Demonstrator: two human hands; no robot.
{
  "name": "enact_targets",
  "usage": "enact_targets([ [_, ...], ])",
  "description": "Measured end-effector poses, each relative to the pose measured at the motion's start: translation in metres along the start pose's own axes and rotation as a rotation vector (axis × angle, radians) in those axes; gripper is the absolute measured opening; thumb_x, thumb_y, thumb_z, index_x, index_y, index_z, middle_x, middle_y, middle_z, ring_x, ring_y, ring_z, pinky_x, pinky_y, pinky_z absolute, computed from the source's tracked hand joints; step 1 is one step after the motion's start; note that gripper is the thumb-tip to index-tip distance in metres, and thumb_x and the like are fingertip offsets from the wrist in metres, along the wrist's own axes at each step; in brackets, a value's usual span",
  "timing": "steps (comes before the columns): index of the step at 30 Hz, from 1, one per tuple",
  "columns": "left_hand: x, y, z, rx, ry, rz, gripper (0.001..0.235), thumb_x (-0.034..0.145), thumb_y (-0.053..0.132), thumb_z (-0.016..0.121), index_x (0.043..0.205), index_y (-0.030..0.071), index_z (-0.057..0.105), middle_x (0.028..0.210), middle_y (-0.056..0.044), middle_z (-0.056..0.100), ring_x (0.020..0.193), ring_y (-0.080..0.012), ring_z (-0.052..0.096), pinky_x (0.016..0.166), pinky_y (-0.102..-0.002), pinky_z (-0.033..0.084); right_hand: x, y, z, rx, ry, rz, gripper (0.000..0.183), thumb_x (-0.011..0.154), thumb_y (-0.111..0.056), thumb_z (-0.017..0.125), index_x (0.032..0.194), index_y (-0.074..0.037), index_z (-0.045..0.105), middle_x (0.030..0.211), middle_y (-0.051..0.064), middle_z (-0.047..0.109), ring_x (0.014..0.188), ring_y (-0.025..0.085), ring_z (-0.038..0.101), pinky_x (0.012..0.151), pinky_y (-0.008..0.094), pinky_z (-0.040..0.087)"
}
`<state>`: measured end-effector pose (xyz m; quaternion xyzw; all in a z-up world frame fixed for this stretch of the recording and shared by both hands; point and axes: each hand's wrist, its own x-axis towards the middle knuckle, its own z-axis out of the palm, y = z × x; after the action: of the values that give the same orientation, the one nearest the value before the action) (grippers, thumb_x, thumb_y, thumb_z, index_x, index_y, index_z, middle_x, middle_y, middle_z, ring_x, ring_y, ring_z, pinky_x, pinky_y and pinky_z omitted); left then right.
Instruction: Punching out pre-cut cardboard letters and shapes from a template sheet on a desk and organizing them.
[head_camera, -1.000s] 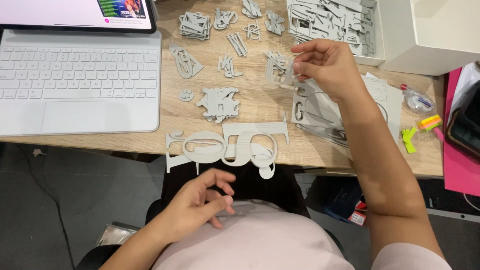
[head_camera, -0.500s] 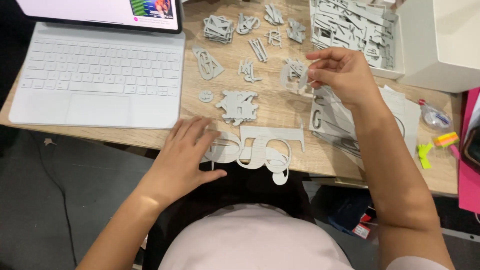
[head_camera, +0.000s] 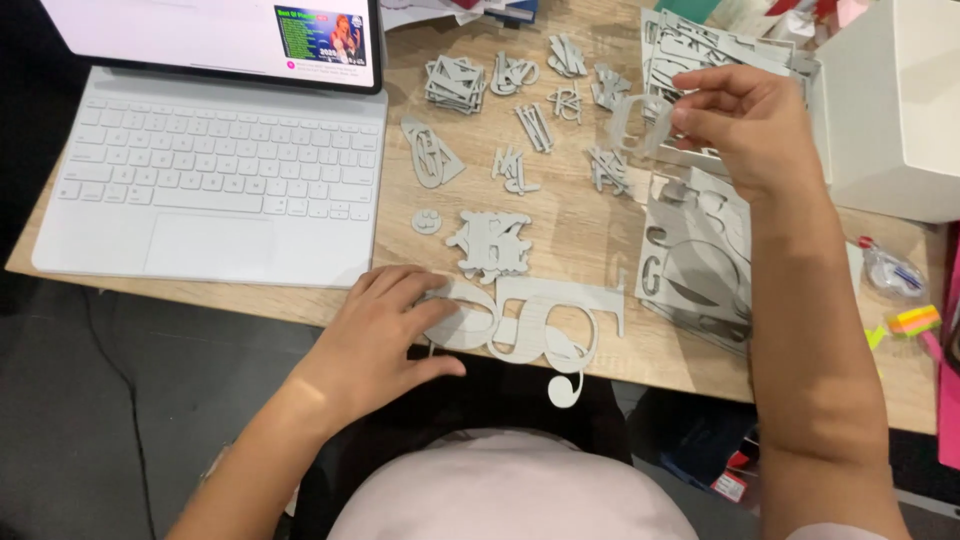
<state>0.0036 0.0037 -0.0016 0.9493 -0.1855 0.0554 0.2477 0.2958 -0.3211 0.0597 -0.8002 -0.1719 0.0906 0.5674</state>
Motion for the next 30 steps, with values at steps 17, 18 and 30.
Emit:
enact_targets([
  [17,0.159,-0.054,-0.086,0.004,-0.356,-0.450,0.106,0.063,0.026,0.098,0.152,0.010,0.042,0.151,-0.015,0.048,0.139,-0.0348,0.043,0.112,-0.052,0.038,-0.012,0.020,0.004,0.125,0.019,-0.017,0.034,0.094,0.000,0.075,0.126,-0.001,0.067,0.093,0.006,0.071,0.078,0.014,0.069,0.073,0.022,0.062],
  [18,0.157,-0.053,-0.085,0.014,-0.349,-0.459,0.104,0.064,0.023,0.098,0.152,0.010,0.043,0.147,-0.015,0.051,0.136,-0.0372,0.046,0.111,-0.055,0.039,-0.012,0.019,0.005,0.137,0.013,-0.006,0.035,0.093,0.000,0.076,0.126,-0.001,0.067,0.092,0.006,0.071,0.076,0.013,0.069,0.072,0.021,0.061],
  [30,0.148,-0.096,-0.055,-0.048,-0.156,-0.211,0.079,0.064,0.006,0.073,0.142,0.003,0.057,0.135,-0.020,0.062,0.123,-0.0374,0.056,0.101,-0.044,0.045,-0.011,0.019,0.011,0.148,0.024,0.053,0.030,0.093,-0.002,0.076,0.122,-0.004,0.068,0.091,0.004,0.070,0.083,0.013,0.072,0.076,0.026,0.069],
])
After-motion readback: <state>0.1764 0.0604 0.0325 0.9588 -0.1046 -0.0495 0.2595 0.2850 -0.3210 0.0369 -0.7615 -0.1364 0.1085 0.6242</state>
